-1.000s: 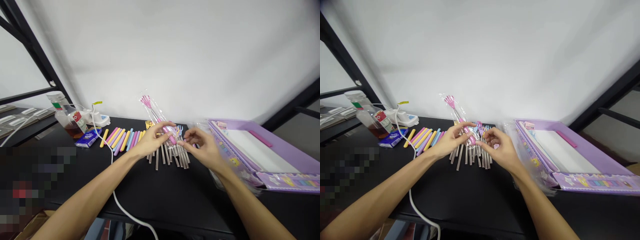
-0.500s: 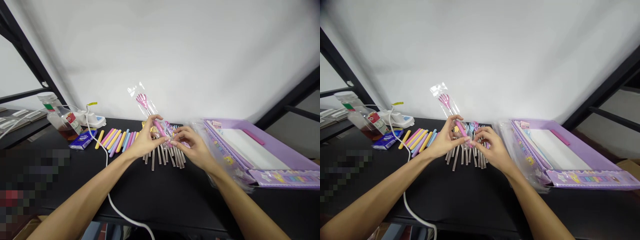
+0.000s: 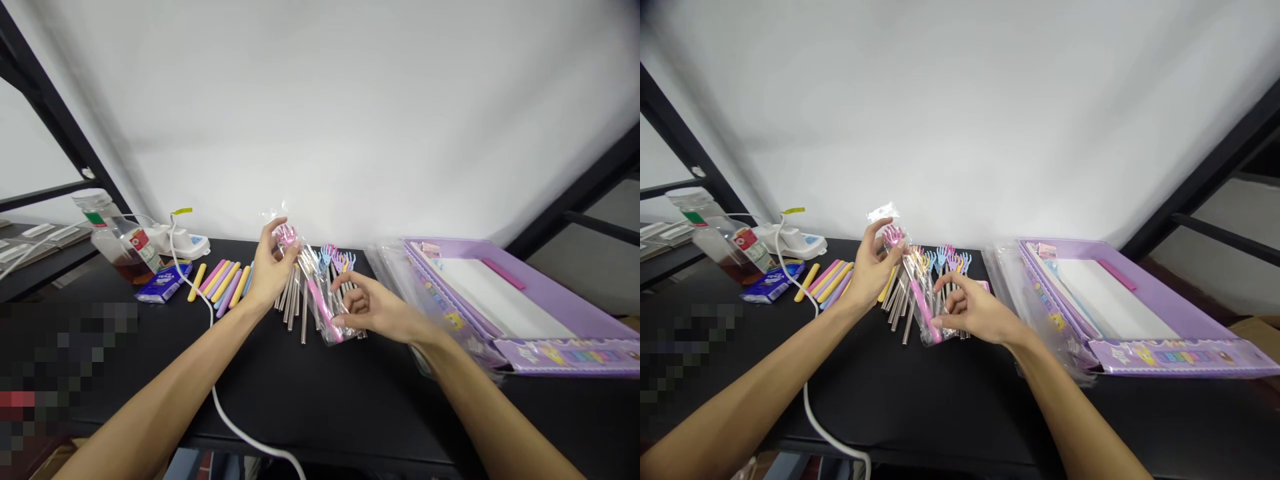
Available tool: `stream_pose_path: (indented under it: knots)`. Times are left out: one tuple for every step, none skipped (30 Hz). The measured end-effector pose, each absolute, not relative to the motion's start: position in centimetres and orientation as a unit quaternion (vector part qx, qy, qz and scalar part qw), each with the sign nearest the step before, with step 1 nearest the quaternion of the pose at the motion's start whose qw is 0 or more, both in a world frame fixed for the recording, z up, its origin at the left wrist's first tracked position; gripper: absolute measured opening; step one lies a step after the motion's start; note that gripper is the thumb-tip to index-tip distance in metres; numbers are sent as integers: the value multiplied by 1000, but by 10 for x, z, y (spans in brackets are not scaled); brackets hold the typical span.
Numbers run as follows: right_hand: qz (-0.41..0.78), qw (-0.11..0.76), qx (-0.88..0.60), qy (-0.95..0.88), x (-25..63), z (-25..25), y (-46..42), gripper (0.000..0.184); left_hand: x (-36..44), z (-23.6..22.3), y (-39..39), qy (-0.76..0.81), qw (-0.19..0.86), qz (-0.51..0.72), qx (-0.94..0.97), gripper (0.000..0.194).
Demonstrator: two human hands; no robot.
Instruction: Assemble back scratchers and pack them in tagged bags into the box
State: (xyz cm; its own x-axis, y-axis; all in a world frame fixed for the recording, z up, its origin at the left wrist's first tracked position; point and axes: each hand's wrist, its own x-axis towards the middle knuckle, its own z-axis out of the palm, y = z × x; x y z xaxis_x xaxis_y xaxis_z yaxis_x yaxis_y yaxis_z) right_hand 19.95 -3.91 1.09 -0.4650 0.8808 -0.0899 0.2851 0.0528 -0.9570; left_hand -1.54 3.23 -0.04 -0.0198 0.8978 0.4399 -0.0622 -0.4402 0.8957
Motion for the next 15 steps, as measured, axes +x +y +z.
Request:
stream_pose_path:
  knots:
    - [538, 250, -432, -679, 201, 12, -40, 51, -16, -2, 34, 365, 402, 614, 573, 55]
    - [539, 222, -433, -688, 203, 13, -40, 51, -17, -3, 35, 369, 417, 604, 570, 56]
    - [528, 209, -440, -696, 205, 15, -40, 49, -17, -3, 35, 371, 431, 588, 575, 55]
    - [502, 217, -457, -701, 207, 17, -39, 44, -17, -3, 34, 370, 443, 569, 585, 54]
    - [457, 246, -487, -703, 210, 18, -37, 37, -16, -3, 33, 368, 456, 549, 596, 54]
    - [391, 290, -526, -698, 213, 19, -35, 30, -16, -3, 32, 366, 469, 529, 606, 55]
    - [309, 328, -570, -687, 217, 18, -32, 25, -15, -3, 30, 366, 479, 507, 616, 56]
    - [223, 349, -615, -671, 221, 17, -29, 21, -15, -3, 28, 368, 482, 485, 630, 57]
    - [150, 345, -653, -657, 226, 15, -26, 19, -14, -3, 26, 373, 474, 467, 646, 56]
    - [98, 322, -681, -651, 229, 12, -23, 17, -13, -4, 24, 377, 459, 454, 664, 53]
    - [68, 288, -698, -652, 232, 9, -21, 17, -12, -5, 23, 377, 441, 445, 682, 49]
    - [54, 252, -708, -657, 233, 7, -20, 18, -11, -6, 22, 375, 427, 439, 696, 46]
    - [47, 218, -716, -662, 233, 5, -20, 21, -10, -8, 21, 370, 419, 436, 705, 46]
    - [37, 188, -724, -663, 232, 4, -21, 24, -10, -10, 21, 366, 417, 433, 710, 47]
    - [23, 160, -733, -661, 230, 3, -21, 27, -9, -12, 20, 365, 418, 433, 710, 50]
